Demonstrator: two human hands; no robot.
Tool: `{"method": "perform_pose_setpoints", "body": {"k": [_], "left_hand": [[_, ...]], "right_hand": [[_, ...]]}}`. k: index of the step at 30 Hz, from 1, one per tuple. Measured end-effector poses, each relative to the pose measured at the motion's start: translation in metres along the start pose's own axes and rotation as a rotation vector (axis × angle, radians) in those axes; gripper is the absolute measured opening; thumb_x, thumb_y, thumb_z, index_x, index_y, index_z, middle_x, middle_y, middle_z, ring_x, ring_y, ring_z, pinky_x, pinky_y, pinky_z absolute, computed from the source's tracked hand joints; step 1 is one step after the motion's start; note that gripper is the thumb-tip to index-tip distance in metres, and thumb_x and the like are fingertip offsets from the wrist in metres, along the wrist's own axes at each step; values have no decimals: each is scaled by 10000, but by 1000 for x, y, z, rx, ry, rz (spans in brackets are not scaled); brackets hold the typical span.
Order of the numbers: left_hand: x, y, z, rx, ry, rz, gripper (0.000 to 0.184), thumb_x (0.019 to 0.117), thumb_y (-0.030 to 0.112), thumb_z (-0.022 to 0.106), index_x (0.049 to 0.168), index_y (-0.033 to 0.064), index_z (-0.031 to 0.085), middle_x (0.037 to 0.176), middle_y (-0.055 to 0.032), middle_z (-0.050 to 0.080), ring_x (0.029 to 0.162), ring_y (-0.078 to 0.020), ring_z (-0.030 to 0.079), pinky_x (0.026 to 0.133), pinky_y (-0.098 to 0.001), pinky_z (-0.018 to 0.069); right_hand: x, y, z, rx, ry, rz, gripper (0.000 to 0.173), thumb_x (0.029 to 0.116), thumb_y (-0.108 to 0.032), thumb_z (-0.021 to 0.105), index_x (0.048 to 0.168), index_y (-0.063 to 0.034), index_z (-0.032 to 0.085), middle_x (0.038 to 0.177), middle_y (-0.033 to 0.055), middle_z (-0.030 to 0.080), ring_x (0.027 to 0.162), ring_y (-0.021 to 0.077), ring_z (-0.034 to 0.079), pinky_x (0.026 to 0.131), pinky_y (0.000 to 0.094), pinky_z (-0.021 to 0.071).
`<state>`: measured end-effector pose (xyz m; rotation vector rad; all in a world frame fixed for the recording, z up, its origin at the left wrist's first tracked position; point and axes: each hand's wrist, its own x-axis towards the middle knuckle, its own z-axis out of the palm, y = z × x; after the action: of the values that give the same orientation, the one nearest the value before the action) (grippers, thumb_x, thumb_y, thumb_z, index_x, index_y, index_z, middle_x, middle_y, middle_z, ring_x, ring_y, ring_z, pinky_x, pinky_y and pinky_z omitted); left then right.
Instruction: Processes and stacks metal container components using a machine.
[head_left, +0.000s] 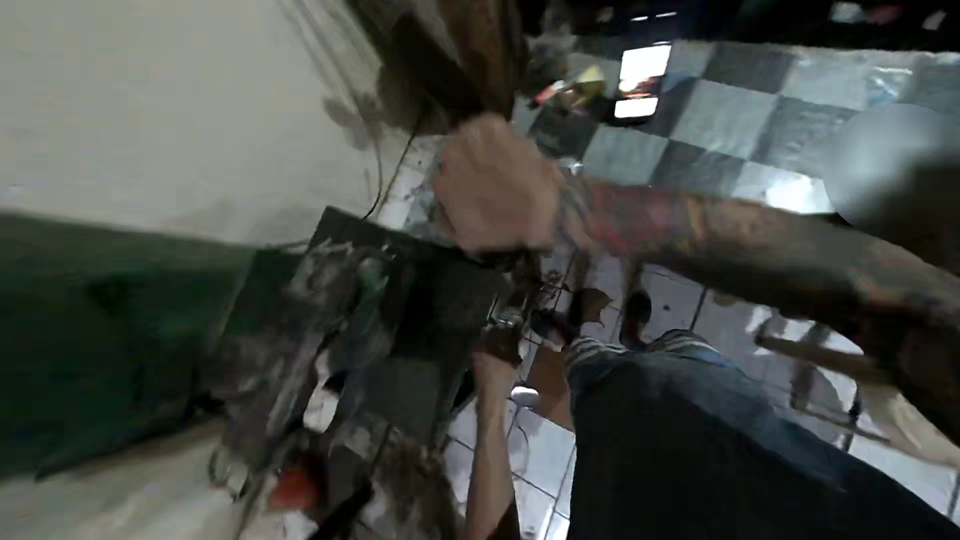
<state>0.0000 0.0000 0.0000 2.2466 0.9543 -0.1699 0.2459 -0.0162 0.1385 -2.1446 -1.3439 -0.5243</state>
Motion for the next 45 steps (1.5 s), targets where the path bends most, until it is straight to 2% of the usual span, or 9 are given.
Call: {"method": "perform_pose_setpoints", "body": {"k": [3, 6, 15, 23, 27, 31, 34, 37, 45], "left_hand": [[50, 69, -27, -22, 188, 154, 377, 984, 237, 688, 1228, -50, 685, 1220, -207, 695, 1140, -297, 677, 1008, -463, 535], [104, 147, -22, 180, 109, 293, 371, 989, 322, 687, 1212, 29, 730, 1276, -200, 680, 1176, -347, 658, 1020, -544, 509], [210, 229, 45, 608, -191, 409, 469, 936, 448, 738, 1255, 104, 726, 1404, -229, 580, 1222, -424, 598, 1005, -613, 497], [210, 221, 54, 648, -117, 468, 523, 1010, 441, 624, 1367, 59, 642, 1551, -258, 424, 1401, -431, 451, 1130, -579, 405], [191, 237, 85, 500, -285, 902, 578, 995, 426, 639, 1404, 20, 594, 1586, -256, 389, 1454, -434, 400, 1181, -571, 355], [191, 237, 136, 535, -535, 1068, 876, 806, 476, 842, 1486, 51, 490, 1612, -263, 324, 1501, -468, 285, 1205, -610, 286], [190, 234, 140, 547, -498, 1065, 765, 858, 450, 800, 1435, 29, 526, 1544, -236, 439, 1405, -472, 422, 1090, -639, 406], [181, 235, 138, 593, -456, 1051, 722, 878, 433, 770, 1431, 35, 532, 1583, -227, 387, 1428, -471, 391, 1119, -640, 374], [211, 261, 112, 464, -833, 996, 273, 1026, 261, 629, 1203, 106, 767, 1353, -70, 687, 1379, -357, 541, 1147, -572, 412]], "right_hand": [[-131, 18, -132, -54, -629, 204, 441, 982, -374, 609, 1214, -3, 666, 1180, 306, 630, 1083, 498, 622, 853, 628, 520], [-229, 50, -126, -4, -983, 820, 633, 1035, -389, 543, 1466, 64, 446, 1247, 408, 559, 1134, 602, 574, 899, 720, 464], [-475, 155, -25, 67, -803, 1193, 561, 1057, -470, 380, 1228, -48, 706, 1161, 281, 698, 1139, 505, 644, 957, 706, 475], [-447, 158, -31, 136, -983, 1341, 525, 1046, -485, 449, 1269, -80, 697, 1249, 237, 682, 1238, 446, 605, 1087, 643, 414], [-404, 150, -46, 250, -1049, 1397, 451, 1078, -382, 472, 1321, -46, 648, 1294, 260, 652, 1268, 467, 577, 1087, 662, 396], [-328, 135, -82, 361, -709, 1239, 275, 1034, -223, 601, 1241, -92, 726, 1126, 198, 731, 1040, 404, 703, 926, 620, 536], [-308, 150, -86, 164, -355, 1086, 346, 982, -201, 672, 1311, -99, 693, 1184, 194, 699, 1058, 376, 697, 895, 566, 574], [-324, 195, -79, 179, -536, 994, 628, 883, -213, 784, 1452, -61, 568, 1352, 263, 573, 1249, 443, 566, 976, 584, 515], [-322, 268, -94, 552, -830, 784, 335, 895, -357, 804, 1134, -123, 794, 1105, 135, 726, 1040, 317, 678, 961, 536, 522]]}}
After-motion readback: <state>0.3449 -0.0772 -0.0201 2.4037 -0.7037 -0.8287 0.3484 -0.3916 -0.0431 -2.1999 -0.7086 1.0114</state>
